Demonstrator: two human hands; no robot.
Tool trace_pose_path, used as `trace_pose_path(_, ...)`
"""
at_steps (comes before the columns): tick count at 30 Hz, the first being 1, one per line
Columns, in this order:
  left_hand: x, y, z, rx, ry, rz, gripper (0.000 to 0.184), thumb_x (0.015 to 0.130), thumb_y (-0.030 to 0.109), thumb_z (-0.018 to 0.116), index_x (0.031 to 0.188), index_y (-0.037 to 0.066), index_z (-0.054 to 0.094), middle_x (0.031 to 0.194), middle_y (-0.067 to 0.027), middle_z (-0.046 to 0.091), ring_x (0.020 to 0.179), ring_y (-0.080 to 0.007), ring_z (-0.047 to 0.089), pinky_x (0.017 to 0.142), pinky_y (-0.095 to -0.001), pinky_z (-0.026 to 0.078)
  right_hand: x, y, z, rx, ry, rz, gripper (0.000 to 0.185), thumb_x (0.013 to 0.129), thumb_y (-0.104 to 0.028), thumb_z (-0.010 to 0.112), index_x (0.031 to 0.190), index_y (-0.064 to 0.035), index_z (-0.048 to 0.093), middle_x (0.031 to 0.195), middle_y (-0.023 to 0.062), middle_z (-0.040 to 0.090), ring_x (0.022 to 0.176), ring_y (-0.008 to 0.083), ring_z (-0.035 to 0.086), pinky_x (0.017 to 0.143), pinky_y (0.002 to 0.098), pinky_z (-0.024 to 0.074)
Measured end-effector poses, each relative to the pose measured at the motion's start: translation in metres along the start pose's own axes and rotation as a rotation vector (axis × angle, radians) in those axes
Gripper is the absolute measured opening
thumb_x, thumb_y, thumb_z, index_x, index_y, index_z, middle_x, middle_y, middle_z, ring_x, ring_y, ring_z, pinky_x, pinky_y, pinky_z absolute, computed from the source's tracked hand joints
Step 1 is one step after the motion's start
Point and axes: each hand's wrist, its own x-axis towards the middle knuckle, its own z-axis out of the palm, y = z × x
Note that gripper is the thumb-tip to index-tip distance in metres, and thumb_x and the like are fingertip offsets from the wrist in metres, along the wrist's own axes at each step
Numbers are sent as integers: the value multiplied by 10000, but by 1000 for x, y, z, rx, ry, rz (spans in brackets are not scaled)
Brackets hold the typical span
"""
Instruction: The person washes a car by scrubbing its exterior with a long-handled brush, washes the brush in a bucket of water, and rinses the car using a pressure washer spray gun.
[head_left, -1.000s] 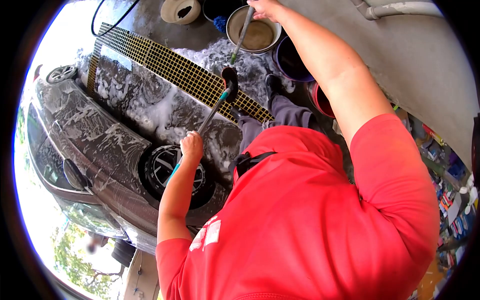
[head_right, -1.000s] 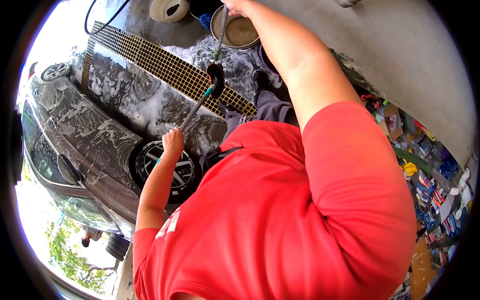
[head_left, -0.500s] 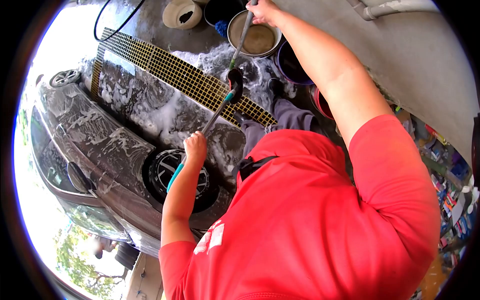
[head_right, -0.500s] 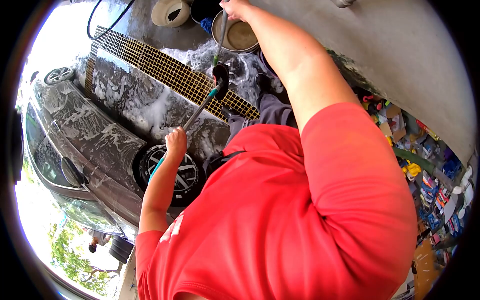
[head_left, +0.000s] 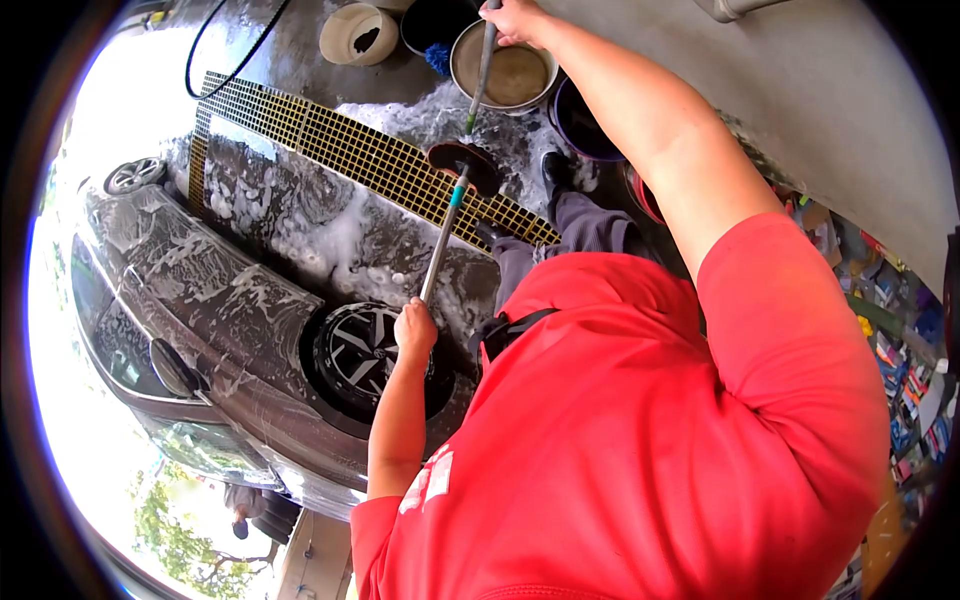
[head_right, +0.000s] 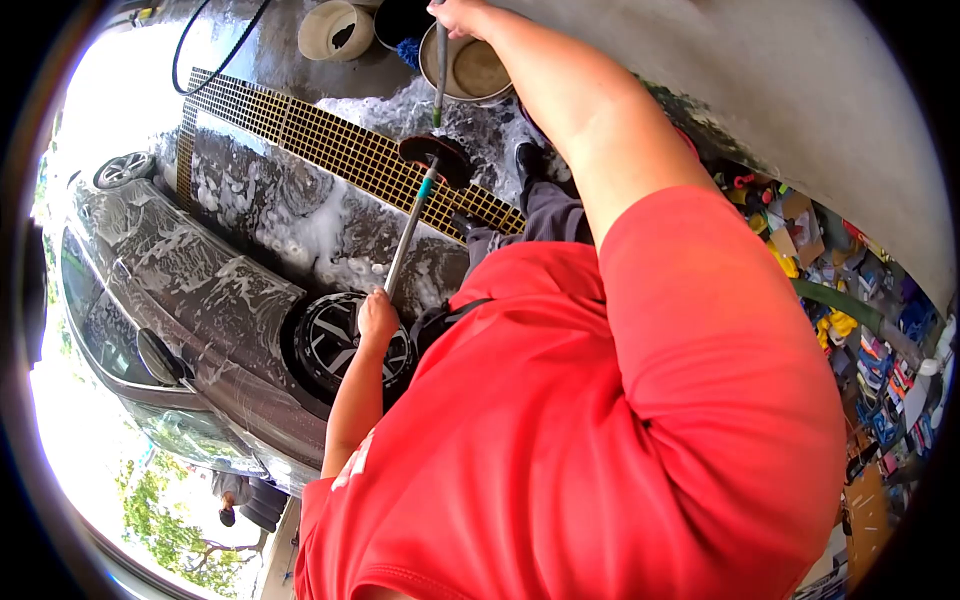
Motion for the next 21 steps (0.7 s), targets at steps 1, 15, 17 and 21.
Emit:
trace_pose_path(1,-2,3,3,-52,-3,-8,101,852,83,538,881,-4,580,858,-224,675,811,-390,680,715,-454,554,1,1,0,23,-6,3,175,907,-237,596,909,-63,580,674,78,583,494,194,559,432,319,486)
trace_pose_path(15,25,20,34,-711,3,-120,264,702,214,714,738,-39,650,678,-195,654,679,-343,669,639,-416,510,-8,-7,0,28,33,13,160,911,-226,594,937,-69,585,720,90,617,498,191,566,442,314,503)
trace_pose_path(17,33,24,29,-883,-108,-175,244,748,214,698,720,-19,630,634,-136,624,592,-270,628,561,-375,478,-9,-8,-1,25,40,12,156,908,-226,598,928,-71,588,714,87,615,495,193,567,444,311,504)
trace_pose_path(21,35,32,6,-1331,-314,-274,234,841,193,665,692,33,581,575,-46,553,429,-163,510,417,-288,398,-7,-4,1,60,39,13,154,906,-225,600,918,-72,590,717,85,606,511,191,571,442,316,504)
